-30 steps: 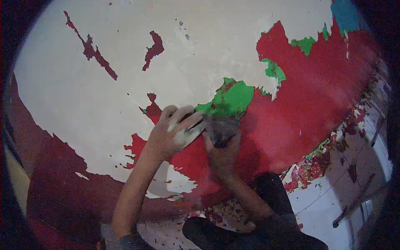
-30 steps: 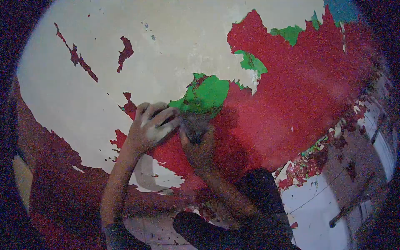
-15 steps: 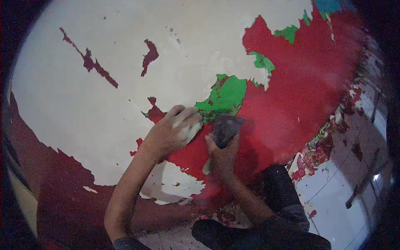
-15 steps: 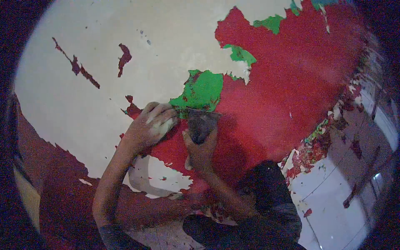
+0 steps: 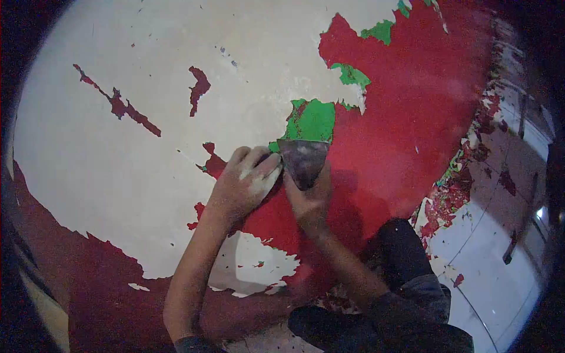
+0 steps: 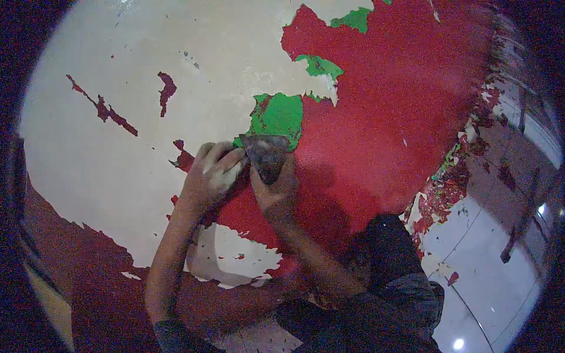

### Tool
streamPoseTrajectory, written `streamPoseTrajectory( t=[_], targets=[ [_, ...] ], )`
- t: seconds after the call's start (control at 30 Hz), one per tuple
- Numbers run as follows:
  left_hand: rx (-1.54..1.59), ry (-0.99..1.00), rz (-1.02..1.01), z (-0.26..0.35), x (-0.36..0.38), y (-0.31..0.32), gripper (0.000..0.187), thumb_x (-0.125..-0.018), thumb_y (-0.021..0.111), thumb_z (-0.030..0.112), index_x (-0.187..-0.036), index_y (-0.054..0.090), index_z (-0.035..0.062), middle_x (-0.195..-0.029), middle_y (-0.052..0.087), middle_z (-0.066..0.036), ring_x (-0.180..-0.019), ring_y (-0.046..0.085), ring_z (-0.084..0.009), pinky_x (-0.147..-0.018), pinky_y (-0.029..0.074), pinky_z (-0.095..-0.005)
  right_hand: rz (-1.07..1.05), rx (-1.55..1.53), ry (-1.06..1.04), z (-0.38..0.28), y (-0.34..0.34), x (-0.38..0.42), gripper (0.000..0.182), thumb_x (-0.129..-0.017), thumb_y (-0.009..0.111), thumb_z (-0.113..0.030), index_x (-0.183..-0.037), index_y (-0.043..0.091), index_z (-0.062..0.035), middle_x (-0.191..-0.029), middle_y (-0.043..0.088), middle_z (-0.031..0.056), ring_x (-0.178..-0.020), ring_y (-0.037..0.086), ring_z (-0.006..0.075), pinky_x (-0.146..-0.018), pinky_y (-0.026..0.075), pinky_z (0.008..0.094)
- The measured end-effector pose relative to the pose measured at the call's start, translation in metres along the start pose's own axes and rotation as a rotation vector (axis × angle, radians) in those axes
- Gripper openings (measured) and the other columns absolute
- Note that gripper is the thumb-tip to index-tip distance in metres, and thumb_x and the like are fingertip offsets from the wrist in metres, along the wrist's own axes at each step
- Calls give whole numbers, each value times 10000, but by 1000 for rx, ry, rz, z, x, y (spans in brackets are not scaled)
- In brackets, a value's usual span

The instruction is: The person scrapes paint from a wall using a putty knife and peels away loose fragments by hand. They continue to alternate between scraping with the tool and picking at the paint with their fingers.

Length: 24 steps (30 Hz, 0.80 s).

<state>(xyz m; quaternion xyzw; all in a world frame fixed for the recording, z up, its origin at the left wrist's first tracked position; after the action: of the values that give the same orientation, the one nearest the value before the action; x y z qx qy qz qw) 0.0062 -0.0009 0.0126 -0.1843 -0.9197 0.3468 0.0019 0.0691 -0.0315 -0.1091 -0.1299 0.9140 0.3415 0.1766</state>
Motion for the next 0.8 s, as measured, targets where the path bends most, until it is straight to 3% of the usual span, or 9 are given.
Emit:
streamPoseTrajectory(
  t=[0.17,0.27,0.4,0.67,0.8],
  targets=[
    [14,82,-91,2,13,-7,215,-723,576,126,-908,622,28,-1036,573,-55,-993,526,-236,-866,435,-404,-177,-112,-107,-7,-2,-5,497,-773,668,-90,-1193,407,-33,-1043,585,158,-976,593,277,-831,473,381],
    [50,102,-127,0,17,-9,234,-734,575,149,-937,621,41,-1085,566,-62,-1053,505,-227,-887,412,-399,-351,-147,128,-5,-8,-10,522,-761,686,-64,-1203,413,-14,-1115,540,135,-1046,541,241,-912,420,369],
    [50,-81,-31,-7,5,-25,261,-719,593,177,-960,626,84,-1119,557,-51,-1065,496,-213,-870,390,-398,-238,-33,72,-7,-10,-7,574,-735,724,-101,-1205,407,-17,-1132,532,148,-1056,538,230,-912,422,374],
    [-20,-36,7,-11,4,-16,205,-726,577,155,-912,637,93,-1099,554,-28,-1044,491,-223,-858,398,-412,-131,45,201,0,3,5,508,-745,723,-130,-1150,438,-17,-1045,586,157,-978,589,273,-853,468,384],
    [41,-64,4,-9,13,0,180,-735,568,130,-897,636,94,-1061,565,-20,-1042,494,-229,-863,407,-415,-107,-165,123,-9,4,-5,492,-739,708,-95,-1145,439,-27,-1049,583,145,-987,579,254,-867,459,375]
  ],
)
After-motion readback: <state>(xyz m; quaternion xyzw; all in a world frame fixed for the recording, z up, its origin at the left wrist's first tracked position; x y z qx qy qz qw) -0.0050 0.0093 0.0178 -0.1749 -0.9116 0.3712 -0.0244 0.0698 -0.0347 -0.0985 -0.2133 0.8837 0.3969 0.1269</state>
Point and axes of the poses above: each hand's wrist, its own x-axis away from the middle knuckle, its own y-axis out of the palm, z = x × y, the point moved 4 cm from there along -x, towards the middle knuckle
